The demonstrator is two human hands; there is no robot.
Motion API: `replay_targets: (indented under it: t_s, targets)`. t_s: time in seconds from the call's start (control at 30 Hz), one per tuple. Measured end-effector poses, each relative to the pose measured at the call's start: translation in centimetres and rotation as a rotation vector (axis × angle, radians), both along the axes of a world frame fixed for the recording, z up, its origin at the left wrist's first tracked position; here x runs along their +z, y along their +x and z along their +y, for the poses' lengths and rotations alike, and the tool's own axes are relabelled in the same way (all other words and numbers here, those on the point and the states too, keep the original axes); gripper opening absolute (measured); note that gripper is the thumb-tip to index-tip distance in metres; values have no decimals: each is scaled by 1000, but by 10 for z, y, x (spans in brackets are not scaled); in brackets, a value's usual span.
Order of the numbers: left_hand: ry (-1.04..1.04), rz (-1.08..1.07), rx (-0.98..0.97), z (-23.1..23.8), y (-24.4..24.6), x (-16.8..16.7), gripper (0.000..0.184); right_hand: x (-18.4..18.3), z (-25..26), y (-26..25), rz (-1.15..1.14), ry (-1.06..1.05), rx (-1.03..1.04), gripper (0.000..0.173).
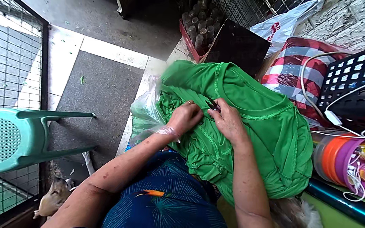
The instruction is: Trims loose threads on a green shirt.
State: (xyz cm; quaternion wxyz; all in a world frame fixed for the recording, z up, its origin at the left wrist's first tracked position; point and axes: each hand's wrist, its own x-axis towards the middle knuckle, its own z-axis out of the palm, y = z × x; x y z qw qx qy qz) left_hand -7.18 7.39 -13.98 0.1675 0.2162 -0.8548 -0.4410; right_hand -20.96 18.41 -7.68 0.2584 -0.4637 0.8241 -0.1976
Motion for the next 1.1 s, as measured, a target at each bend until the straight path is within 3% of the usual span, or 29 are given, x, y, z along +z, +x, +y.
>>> replay_targets:
  t_s: [0.17, 0.3, 0.37, 0.6, 0.73, 0.8, 0.93, 1.0, 1.1]
  targets:
    - [562, -68, 11, -38, 33, 9, 20, -1, 2, -2, -41, -17, -15, 23]
    - [940, 129, 1, -43, 56, 6, 21, -1, 0, -2, -29, 3, -11, 24]
    - [1022, 176, -61, -43, 66, 8, 23, -1, 1, -3, -40, 8, -11, 24]
    - [941, 75, -290, -29, 73, 22, 18, -5, 2, -3, -68, -105, -2, 26]
    - [768, -80, -336, -19, 63, 31, 16, -3, -2, 1, -57, -265, 102, 14]
    - [726, -91, -396, -15, 62, 31, 18, 3, -11, 8, -15, -186, 199, 12]
    - [690, -136, -516, -10, 62, 36, 21, 8, -35, 29, 163, 305, 244, 20]
    - [666, -141, -530, -10, 64, 38, 22, 6, -37, 29, 200, 320, 230, 19]
    - [589, -111, -628, -5, 68, 47, 25, 8, -35, 21, 54, 102, 204, 17]
